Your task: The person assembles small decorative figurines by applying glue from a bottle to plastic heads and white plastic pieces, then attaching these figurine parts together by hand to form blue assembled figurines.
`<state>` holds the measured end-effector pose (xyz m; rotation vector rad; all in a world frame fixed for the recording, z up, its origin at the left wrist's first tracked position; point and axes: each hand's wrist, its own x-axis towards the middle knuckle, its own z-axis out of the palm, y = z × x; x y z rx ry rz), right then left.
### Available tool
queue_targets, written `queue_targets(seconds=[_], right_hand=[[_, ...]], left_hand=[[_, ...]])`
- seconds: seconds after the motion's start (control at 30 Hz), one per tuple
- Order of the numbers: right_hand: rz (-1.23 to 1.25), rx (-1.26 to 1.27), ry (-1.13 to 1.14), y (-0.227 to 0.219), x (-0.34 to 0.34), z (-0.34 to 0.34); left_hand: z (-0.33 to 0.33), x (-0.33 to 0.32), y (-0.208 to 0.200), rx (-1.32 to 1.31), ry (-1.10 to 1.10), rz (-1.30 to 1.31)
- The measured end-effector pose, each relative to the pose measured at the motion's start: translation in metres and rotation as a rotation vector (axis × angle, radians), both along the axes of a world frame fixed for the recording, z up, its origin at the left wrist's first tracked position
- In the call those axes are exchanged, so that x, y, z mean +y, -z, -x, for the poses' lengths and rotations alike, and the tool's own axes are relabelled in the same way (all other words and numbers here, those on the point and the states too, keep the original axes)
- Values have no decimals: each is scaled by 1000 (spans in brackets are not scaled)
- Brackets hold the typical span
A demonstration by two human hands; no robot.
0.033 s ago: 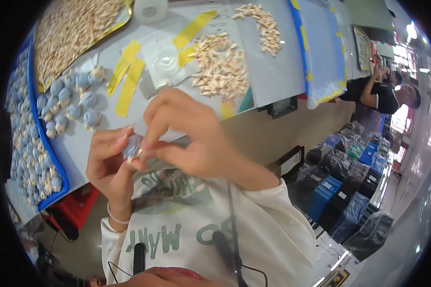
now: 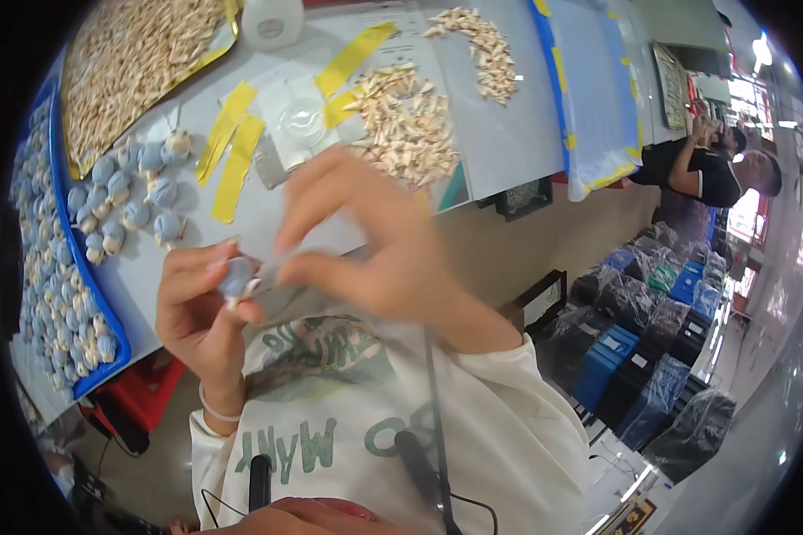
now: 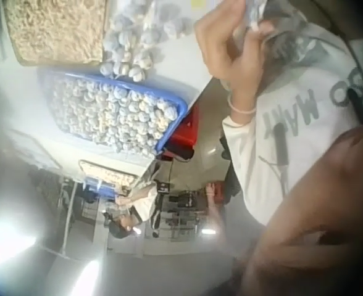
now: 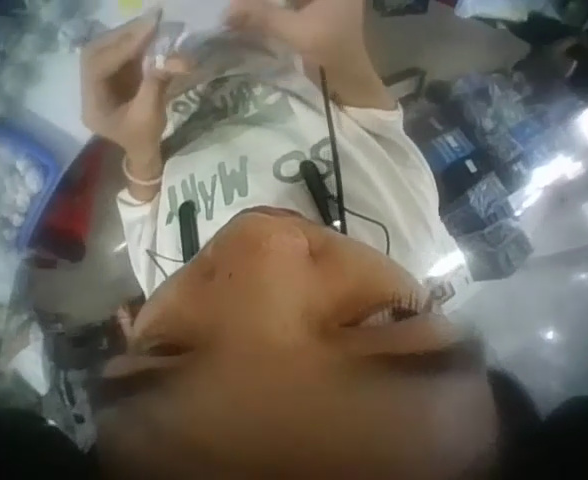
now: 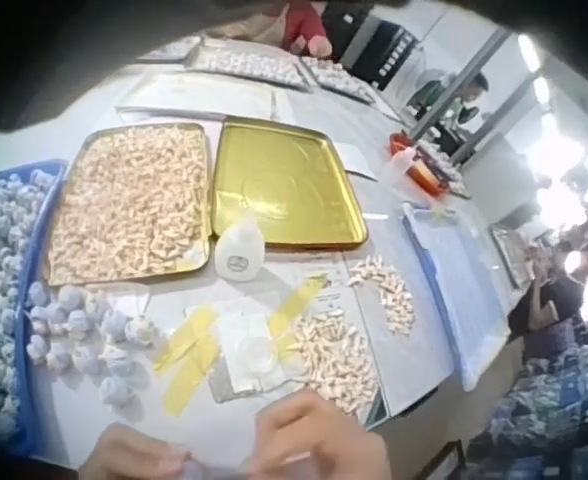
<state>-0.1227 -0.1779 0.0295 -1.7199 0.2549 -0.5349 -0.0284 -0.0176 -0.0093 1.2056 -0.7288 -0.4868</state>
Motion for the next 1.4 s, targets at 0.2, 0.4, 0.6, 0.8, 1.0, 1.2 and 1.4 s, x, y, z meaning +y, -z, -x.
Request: queue_targets(seconds=[0.2,0.4,0.6,0.8,1.0,1.2,1.4], right_hand=[[864,415,1045,14,-128,89],[956,640,981,31,-119,94],[996,667,907,26,-102,83],[995,658,853,23,-92,82],[1123,495,887,11,-77,63],[869,479,595,21,-80,53],[904,502,633,27,-81,55]], left_hand=[[-17,21,-3,175,-162,-90],[-14,12,-4,191,-124,-125],[-9,13,-7,211,-99,-119],[-17,24,-5,105,-163,-157],[-39,30,-10,-512,-283,-507],[-46,28,-10,-770,-338,-726],[-43,30,-10,-805,-372,-762]])
